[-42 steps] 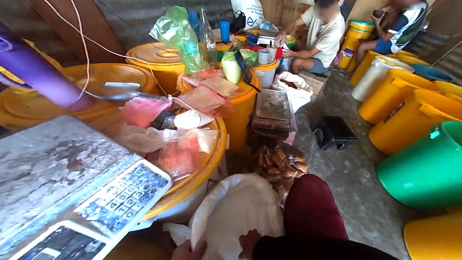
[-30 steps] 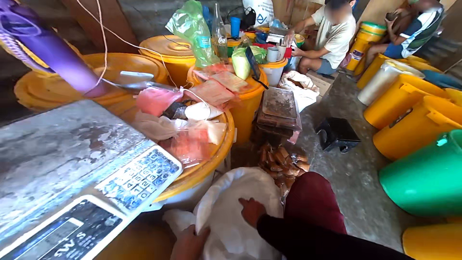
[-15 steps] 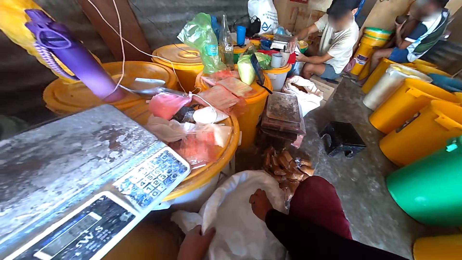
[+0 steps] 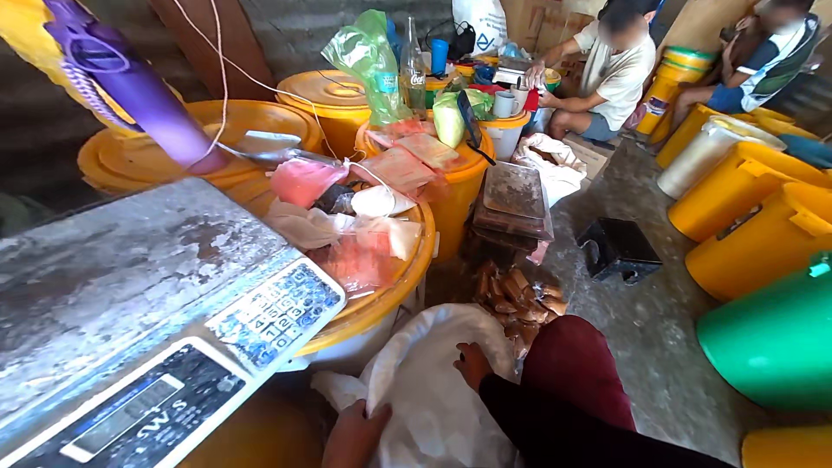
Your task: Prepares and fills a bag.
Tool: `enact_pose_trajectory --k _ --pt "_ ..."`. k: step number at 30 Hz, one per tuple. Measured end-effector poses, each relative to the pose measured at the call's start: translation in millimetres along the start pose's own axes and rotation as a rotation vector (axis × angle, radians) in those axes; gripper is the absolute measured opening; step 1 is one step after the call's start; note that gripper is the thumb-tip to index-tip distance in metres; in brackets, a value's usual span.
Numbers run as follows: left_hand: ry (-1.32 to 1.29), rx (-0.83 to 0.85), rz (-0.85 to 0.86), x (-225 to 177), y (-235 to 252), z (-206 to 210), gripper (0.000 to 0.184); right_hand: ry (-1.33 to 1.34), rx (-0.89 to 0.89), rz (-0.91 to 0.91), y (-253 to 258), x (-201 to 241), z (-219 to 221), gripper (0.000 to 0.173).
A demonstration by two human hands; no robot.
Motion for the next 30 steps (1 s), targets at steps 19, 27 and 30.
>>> enact_pose_trajectory --k 19,27,30 --pt "0.000 -0.001 -0.036 -1 1 0 0.039 -0.203 -0.002 0.091 -2 3 0 0.072" --pt "0.000 0.006 -0.047 2 3 1 0.039 -0.286 0.106 0.154 -12 0 -1 0.051" --pt "-0.026 0.000 -0.020 3 2 1 0.040 -0.217 0.082 0.075 -11 1 0 0.061"
Point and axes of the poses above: each hand's wrist, its own y-axis towards the middle knuckle, its own z-axis out of the palm, x = y × z, the point moved 7 cm from there along y, towards the middle knuckle, and after that the axes turned 13 degrees about -y, right-handed, at the moved point
